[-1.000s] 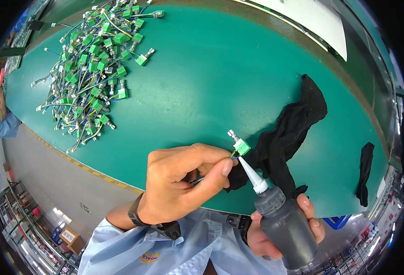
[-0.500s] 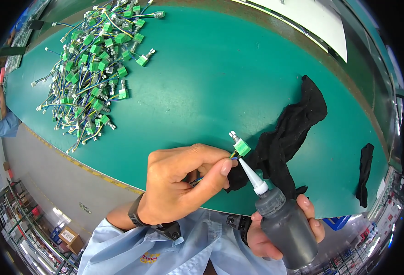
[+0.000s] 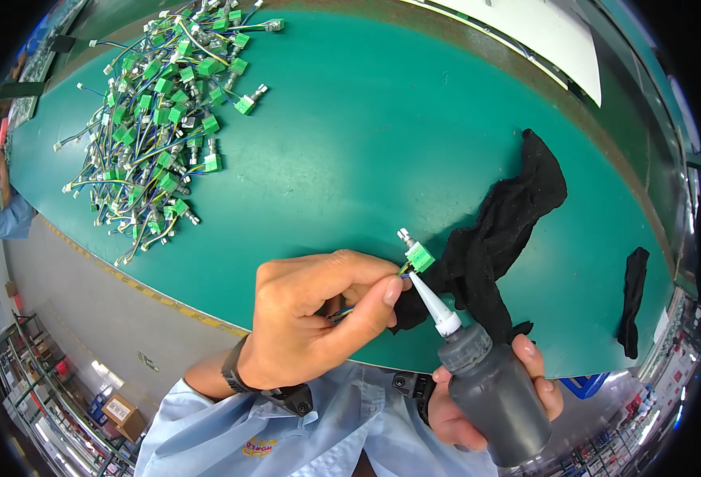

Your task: Applying adhesive to small green electronic components on an assembly line.

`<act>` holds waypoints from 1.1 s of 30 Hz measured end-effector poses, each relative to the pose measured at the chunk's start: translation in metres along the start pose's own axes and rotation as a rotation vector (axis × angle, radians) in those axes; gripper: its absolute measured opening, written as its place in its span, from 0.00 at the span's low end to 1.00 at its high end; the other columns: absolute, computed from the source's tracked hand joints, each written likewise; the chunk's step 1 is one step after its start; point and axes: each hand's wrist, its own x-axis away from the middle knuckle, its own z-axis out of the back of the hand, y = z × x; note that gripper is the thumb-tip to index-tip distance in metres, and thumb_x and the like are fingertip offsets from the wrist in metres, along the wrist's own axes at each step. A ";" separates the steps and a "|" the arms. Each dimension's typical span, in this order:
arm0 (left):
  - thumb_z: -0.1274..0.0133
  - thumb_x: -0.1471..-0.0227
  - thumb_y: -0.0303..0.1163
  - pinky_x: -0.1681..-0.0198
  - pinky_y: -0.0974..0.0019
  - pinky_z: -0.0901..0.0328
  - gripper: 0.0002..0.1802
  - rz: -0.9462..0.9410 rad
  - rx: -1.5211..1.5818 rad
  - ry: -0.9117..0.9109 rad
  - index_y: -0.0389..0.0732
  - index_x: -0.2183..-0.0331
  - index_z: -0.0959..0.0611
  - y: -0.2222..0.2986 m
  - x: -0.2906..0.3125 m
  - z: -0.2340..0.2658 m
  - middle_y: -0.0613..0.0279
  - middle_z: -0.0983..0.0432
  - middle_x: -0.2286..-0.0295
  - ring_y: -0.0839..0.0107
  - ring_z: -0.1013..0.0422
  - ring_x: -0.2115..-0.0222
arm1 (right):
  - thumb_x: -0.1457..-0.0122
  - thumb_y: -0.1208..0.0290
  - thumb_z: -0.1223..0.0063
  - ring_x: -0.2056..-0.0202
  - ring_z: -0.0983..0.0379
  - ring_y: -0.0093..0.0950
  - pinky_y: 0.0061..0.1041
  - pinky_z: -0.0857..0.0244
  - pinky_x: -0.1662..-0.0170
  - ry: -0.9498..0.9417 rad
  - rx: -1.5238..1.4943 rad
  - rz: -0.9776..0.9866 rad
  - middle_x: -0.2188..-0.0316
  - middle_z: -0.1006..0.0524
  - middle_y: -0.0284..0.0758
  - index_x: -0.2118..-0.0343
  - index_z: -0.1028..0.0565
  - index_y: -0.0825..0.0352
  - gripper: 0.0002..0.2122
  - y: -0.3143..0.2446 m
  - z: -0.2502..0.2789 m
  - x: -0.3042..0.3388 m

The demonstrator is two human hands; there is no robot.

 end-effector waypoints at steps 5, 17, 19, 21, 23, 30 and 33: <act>0.43 0.47 0.20 0.84 0.77 0.42 0.02 -0.004 -0.011 -0.005 0.32 0.72 0.17 -0.001 0.000 0.000 0.62 0.22 0.81 0.83 0.30 0.85 | 0.33 0.49 0.76 0.56 0.29 0.43 0.35 0.33 0.55 -0.001 0.025 0.037 0.46 0.45 0.50 0.43 0.45 0.75 0.30 0.002 0.000 -0.002; 0.44 0.47 0.21 0.85 0.78 0.42 0.03 0.011 -0.015 -0.018 0.32 0.71 0.17 0.001 0.000 0.002 0.61 0.21 0.81 0.82 0.29 0.85 | 0.33 0.50 0.76 0.57 0.29 0.44 0.31 0.31 0.58 0.014 0.023 -0.021 0.46 0.45 0.51 0.43 0.44 0.76 0.30 -0.002 0.001 0.002; 0.44 0.46 0.21 0.85 0.78 0.42 0.03 0.006 -0.010 -0.017 0.32 0.70 0.17 0.000 0.000 0.002 0.60 0.21 0.81 0.82 0.29 0.86 | 0.33 0.50 0.77 0.57 0.29 0.44 0.31 0.31 0.59 0.012 0.032 -0.028 0.46 0.45 0.51 0.43 0.45 0.76 0.30 -0.002 0.001 0.002; 0.45 0.46 0.21 0.85 0.78 0.42 0.03 0.014 -0.003 -0.019 0.32 0.71 0.17 0.001 0.000 0.002 0.61 0.21 0.81 0.82 0.29 0.85 | 0.33 0.49 0.77 0.57 0.29 0.44 0.31 0.31 0.58 0.020 0.021 -0.007 0.46 0.45 0.51 0.44 0.45 0.76 0.30 -0.001 0.000 0.001; 0.45 0.46 0.21 0.85 0.78 0.42 0.03 0.017 0.000 -0.018 0.32 0.71 0.17 0.001 0.000 0.002 0.61 0.21 0.81 0.82 0.29 0.85 | 0.33 0.49 0.77 0.57 0.29 0.44 0.31 0.31 0.58 0.025 0.014 0.004 0.46 0.45 0.51 0.44 0.45 0.76 0.30 0.000 0.000 0.001; 0.44 0.47 0.21 0.84 0.77 0.41 0.03 0.009 -0.016 -0.030 0.32 0.72 0.18 0.001 0.000 0.002 0.61 0.22 0.82 0.81 0.29 0.85 | 0.33 0.48 0.76 0.56 0.29 0.43 0.31 0.31 0.58 0.006 0.022 -0.051 0.46 0.45 0.50 0.44 0.44 0.75 0.30 -0.005 -0.001 0.000; 0.44 0.47 0.20 0.84 0.77 0.42 0.03 0.008 -0.030 -0.025 0.32 0.72 0.18 0.001 0.000 0.001 0.62 0.22 0.82 0.81 0.30 0.85 | 0.33 0.47 0.75 0.56 0.30 0.43 0.31 0.31 0.58 0.004 0.022 -0.047 0.46 0.45 0.49 0.44 0.44 0.75 0.30 -0.004 -0.002 -0.001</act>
